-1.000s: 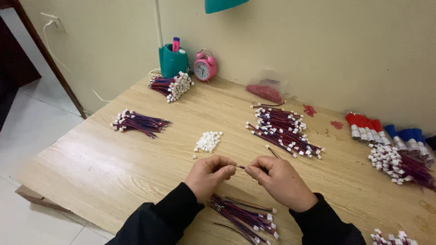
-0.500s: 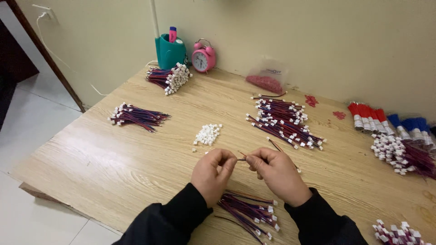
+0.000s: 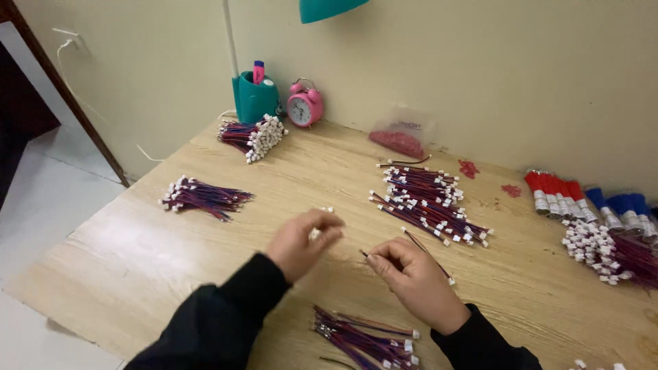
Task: Assembling small electronic components by attaching white connectors to the ends of wires.
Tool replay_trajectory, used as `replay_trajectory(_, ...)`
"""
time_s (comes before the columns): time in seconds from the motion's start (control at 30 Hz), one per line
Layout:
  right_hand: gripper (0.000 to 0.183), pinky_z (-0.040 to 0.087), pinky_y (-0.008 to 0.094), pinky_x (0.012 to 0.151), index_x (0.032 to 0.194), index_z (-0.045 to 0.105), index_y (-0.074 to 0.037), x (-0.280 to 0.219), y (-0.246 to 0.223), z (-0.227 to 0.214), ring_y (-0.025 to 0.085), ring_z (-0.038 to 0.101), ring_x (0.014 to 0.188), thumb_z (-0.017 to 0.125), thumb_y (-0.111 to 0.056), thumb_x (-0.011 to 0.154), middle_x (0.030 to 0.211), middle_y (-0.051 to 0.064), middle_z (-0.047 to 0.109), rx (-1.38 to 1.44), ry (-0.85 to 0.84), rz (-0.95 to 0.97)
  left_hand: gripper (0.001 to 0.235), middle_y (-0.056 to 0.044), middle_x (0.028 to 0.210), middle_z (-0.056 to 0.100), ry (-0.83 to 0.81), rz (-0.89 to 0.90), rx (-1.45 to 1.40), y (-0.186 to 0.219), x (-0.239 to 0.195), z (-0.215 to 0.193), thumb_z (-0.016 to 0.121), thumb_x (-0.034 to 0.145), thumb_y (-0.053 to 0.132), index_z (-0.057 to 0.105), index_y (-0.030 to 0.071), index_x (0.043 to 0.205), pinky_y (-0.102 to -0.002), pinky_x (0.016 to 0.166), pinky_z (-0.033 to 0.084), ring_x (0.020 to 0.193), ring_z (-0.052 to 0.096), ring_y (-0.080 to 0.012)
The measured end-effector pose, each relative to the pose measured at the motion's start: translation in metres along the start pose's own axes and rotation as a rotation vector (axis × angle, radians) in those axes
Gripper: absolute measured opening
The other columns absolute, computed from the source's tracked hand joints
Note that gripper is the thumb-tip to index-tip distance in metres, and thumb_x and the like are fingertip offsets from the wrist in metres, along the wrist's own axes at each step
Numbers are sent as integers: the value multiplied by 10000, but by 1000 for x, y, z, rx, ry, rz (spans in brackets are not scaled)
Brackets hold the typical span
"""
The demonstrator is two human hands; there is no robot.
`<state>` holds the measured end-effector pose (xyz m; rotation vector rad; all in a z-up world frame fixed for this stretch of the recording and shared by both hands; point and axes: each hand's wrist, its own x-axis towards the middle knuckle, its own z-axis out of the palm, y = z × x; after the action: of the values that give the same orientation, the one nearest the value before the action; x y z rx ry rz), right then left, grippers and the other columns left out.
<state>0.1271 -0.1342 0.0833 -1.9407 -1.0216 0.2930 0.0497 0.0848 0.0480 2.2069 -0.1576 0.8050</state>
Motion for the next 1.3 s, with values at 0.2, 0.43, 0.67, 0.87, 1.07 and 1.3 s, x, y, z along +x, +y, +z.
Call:
replay_trajectory(0.2, 177, 415, 257, 493, 762, 697, -91, 5, 14, -14, 95, 474, 473, 694, -224, 879, 615, -16, 542, 119, 45, 243, 303, 37, 1079, 687, -230, -420, 614, -68, 60, 9, 591, 839, 445, 703, 285, 1070, -440, 838, 440, 1032, 618, -210)
replay_trajectory(0.43, 141, 391, 262, 507, 784, 729, -76, 10, 35, -15, 91, 461, 544, 705, -185, 869, 650, -14, 601, 143, 60, 321, 216, 37, 1015, 684, -495, -628, 812, -58, 87, 20, 610, 779, 477, 754, 350, 878, -428, 895, 343, 1017, 604, -229)
replay_trajectory(0.67, 144, 413, 235, 614, 778, 746, -86, 12, 35, -13, 63, 510, 640, 710, -196, 864, 687, -42, 634, 106, 53, 302, 89, 24, 783, 649, -449, -375, 1032, -117, 73, 49, 630, 707, 317, 685, 325, 637, -474, 793, 303, 721, 631, -256)
replay_trajectory(0.87, 179, 446, 242, 639, 715, 737, -88, 12, -15, -30, 67, 540, 634, 696, -200, 849, 659, -41, 660, 10, 69, 206, 326, -31, 563, 620, 159, 135, 837, -42, 57, 24, 556, 853, 253, 646, 173, 550, -432, 561, 430, 502, 597, -277)
replay_trajectory(1.07, 167, 466, 238, 634, 718, 739, -104, 3, -42, -31, 67, 584, 644, 689, -215, 832, 680, -38, 698, -101, 74, 113, 253, -94, 763, 706, -24, -584, -773, 11, 1, 37, 566, 957, 186, 712, -16, 916, -230, 646, 533, 647, 607, -115)
replay_trajectory(1.3, 167, 474, 239, 637, 718, 730, -94, 0, -37, -15, 68, 577, 649, 684, -202, 838, 667, -34, 685, -69, 28, 82, 238, -122, 806, 662, 71, -683, -1221, 28, -28, 58, 589, 947, 220, 682, 4, 988, -273, 676, 535, 692, 608, -161)
